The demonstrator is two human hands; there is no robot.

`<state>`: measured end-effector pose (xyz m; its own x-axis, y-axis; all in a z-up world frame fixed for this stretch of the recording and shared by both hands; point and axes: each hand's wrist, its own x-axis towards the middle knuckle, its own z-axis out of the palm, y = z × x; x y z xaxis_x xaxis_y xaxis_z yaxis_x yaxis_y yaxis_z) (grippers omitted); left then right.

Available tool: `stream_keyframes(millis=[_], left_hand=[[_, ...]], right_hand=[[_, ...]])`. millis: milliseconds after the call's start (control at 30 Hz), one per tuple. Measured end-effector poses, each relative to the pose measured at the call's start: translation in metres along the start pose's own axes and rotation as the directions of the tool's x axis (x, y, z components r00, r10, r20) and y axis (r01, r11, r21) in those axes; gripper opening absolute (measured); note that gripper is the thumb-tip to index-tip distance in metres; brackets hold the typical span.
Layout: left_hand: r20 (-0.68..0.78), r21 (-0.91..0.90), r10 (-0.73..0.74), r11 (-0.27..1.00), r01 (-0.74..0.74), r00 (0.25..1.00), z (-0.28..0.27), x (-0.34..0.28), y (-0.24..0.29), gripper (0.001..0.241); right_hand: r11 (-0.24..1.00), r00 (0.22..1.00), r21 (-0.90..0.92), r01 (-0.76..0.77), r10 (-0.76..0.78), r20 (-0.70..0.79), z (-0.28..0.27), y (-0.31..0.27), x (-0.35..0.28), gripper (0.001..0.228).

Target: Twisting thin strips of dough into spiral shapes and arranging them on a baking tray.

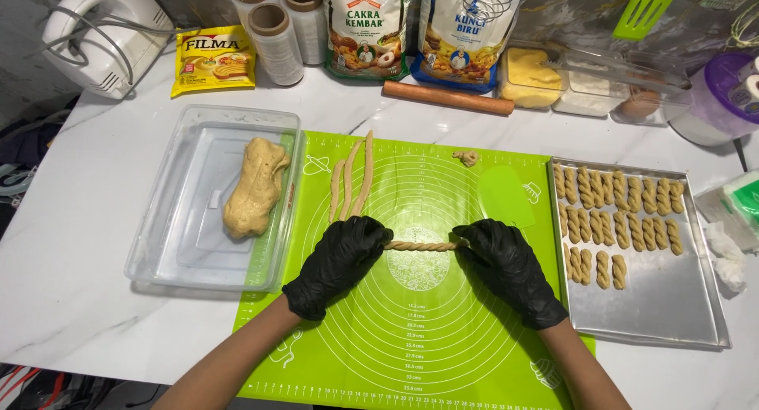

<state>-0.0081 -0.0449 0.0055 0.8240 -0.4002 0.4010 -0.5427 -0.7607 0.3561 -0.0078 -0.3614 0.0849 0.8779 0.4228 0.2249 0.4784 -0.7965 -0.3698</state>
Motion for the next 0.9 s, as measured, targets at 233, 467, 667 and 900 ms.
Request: stream_keyframes(millis=[233, 467, 667, 900], left_hand=[[-0.188, -0.112, -0.254, 0.965, 0.236, 0.949, 0.018, -0.005, 0.007, 0.045], [0.198, -0.362, -0.249, 0.880, 0.307, 0.948, 0.011, -0.019, -0.006, 0.073], [0.298, -0.289, -0.229, 0.904, 0.316, 0.927, 0.025, -0.021, -0.013, 0.093], [0.196, -0.199, -0.111, 0.968, 0.151, 0.974, 0.060, -0.037, -0.042, 0.088]], right_hand=[[0.997, 0.997, 0.015, 0.076, -0.075, -0.022, 0.008, 0.005, -0.004, 0.021], [0.996, 0.996, 0.020, 0.086, -0.085, -0.038, -0.010, -0.006, 0.001, 0.021], [1.000, 0.983, 0.020, 0.018, -0.014, -0.185, -0.004, 0.003, 0.001, 0.022], [0.977, 0.916, -0.170, -0.131, 0.054, -0.398, -0.038, 0.028, 0.000, 0.023]])
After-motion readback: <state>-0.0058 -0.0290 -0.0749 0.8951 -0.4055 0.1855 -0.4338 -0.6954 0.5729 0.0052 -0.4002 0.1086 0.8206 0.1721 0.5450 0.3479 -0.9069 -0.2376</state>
